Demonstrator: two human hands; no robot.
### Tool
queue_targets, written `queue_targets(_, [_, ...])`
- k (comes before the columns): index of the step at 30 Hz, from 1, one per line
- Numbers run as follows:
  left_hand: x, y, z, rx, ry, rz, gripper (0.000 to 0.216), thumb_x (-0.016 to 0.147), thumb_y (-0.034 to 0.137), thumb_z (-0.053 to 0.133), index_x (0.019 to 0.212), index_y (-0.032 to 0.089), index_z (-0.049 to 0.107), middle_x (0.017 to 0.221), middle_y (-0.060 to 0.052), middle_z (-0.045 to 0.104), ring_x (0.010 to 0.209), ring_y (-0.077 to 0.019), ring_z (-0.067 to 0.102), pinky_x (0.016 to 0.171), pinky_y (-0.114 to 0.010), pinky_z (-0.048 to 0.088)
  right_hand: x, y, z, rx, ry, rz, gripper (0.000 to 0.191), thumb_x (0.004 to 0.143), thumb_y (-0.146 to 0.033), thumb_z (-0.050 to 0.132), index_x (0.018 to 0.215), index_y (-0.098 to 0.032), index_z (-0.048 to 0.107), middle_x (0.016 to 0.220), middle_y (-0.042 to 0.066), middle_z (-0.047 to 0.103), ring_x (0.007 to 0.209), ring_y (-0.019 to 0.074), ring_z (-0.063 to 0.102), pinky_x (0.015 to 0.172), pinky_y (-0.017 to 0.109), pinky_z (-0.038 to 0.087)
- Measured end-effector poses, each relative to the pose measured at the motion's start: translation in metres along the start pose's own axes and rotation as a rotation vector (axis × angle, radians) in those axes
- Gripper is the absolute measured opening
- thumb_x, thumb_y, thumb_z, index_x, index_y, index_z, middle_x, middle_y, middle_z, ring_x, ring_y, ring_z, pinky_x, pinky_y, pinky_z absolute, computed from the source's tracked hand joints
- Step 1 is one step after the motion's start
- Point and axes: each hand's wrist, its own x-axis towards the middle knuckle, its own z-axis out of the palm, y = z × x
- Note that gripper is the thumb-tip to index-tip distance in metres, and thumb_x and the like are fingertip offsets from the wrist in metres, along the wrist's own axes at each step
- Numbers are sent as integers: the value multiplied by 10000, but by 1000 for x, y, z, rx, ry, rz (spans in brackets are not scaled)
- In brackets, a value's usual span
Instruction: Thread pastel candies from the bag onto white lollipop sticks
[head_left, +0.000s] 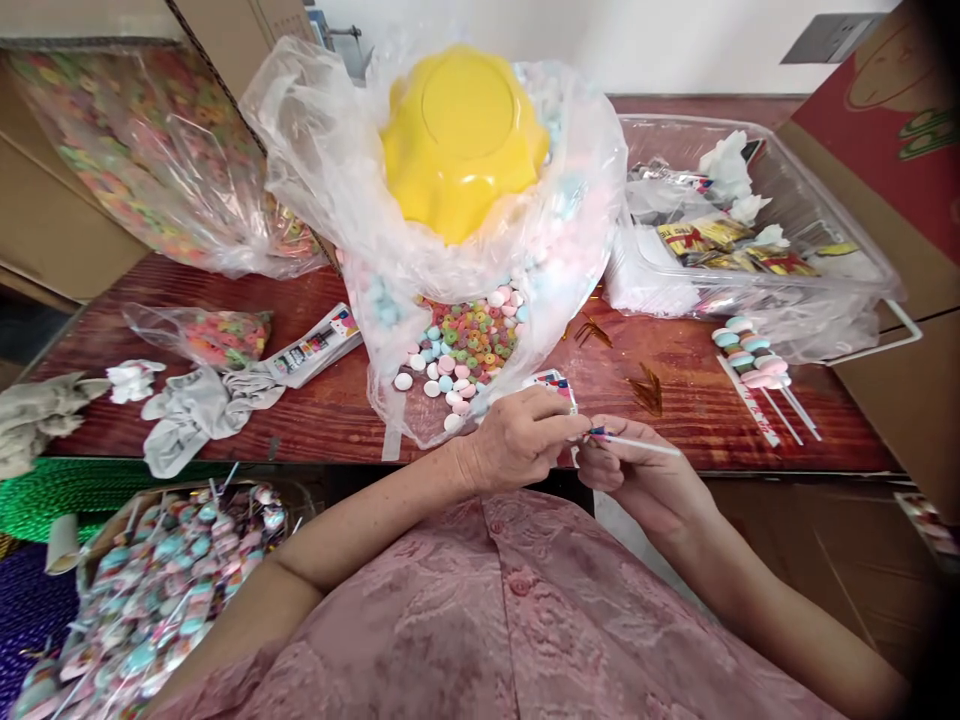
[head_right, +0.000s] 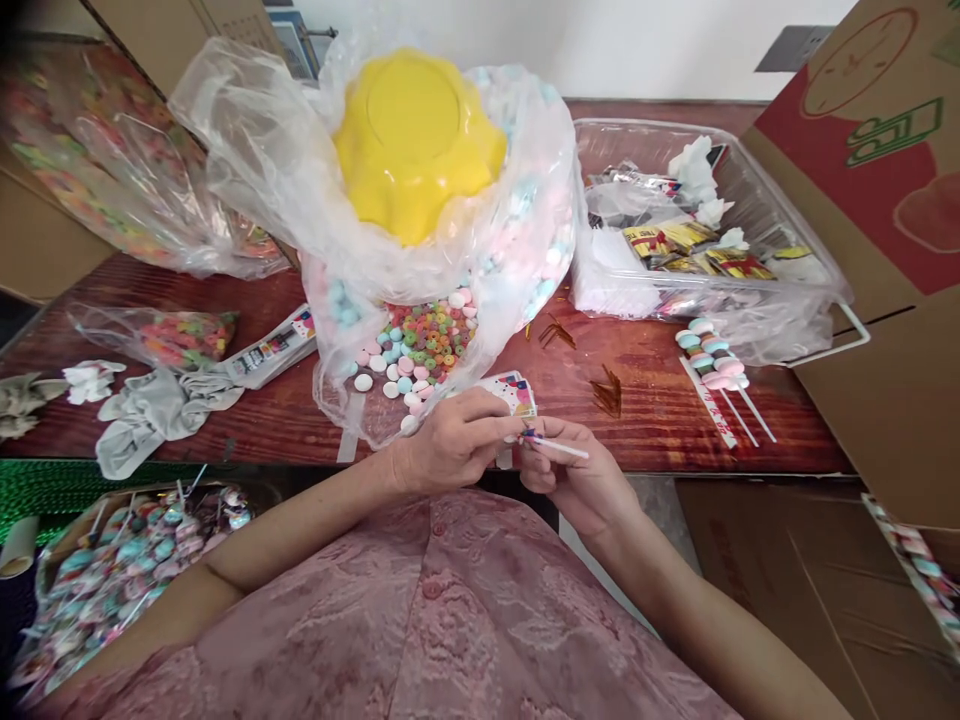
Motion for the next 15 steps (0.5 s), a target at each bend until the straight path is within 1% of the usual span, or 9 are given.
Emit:
queue_targets(2, [-2,6,-3,124,-58,29,316,932,163,470,1167,154,681,958,-121,692,937,-224,663,843,-388,566,-3,0,1,38,-68,85,378,791,-478,733,694,-202,495,521,-73,336,435,66,237,387,228,221])
queue_targets(4, [-4,17,-18,140,-53,7,294,926,185,488,1137,154,691,911,-107,695,887,-208,665,825,-364,569,-3,4,0,-2,-82,72,326,842,-442,706,723,-195,530,540,-54,398,429,70,280,376,223,237])
queue_targets(5, [-8,25,-31,118,-21,-25,267,929,209,507,1108,156,698,888,-99,700,849,-192,664,804,-341,567,-2,6,-2,-41,-65,31,285,862,-420,696,754,-192,564,561,-39,452,429,74,319,374,219,253])
queue_targets(7, [-21,41,-69,60,88,-150,220,924,265,570,1060,161,709,866,-82,716,780,-157,657,752,-290,556,6,15,-9,-151,38,-103,205,874,-391,701,850,-201,628,643,-13,568,458,90,431,394,217,328])
queue_targets(9, [-49,56,-119,70,184,-398,225,898,284,624,1073,184,722,874,-57,735,761,-140,658,714,-258,539,17,25,-16,-339,172,-259,165,868,-369,720,915,-224,657,748,5,645,542,120,548,462,240,436])
queue_targets(10, [-68,60,-146,119,223,-567,239,874,310,645,1059,186,732,867,-49,737,740,-141,651,684,-253,530,22,31,-19,-472,212,-335,155,865,-356,727,929,-230,662,784,10,661,590,136,585,508,258,477])
queue_targets(11, [-91,62,-172,183,199,-765,256,842,339,665,1031,184,742,865,-43,739,726,-148,647,662,-252,522,27,37,-21,-625,223,-417,151,864,-344,730,943,-233,666,814,17,668,628,150,605,548,276,503])
queue_targets(13, [-143,61,-215,385,61,-1206,279,784,350,673,981,171,754,817,-30,732,712,-177,652,637,-256,504,36,48,-20,-935,172,-594,181,872,-324,723,1023,-238,674,903,43,682,661,167,618,588,306,516])
queue_targets(15, [-196,60,-243,614,-167,-1634,319,770,289,645,1049,174,747,844,-41,738,819,-231,683,693,-273,512,41,57,-12,-1154,111,-760,316,872,-291,725,1179,-264,659,1038,93,691,730,216,654,595,343,514])
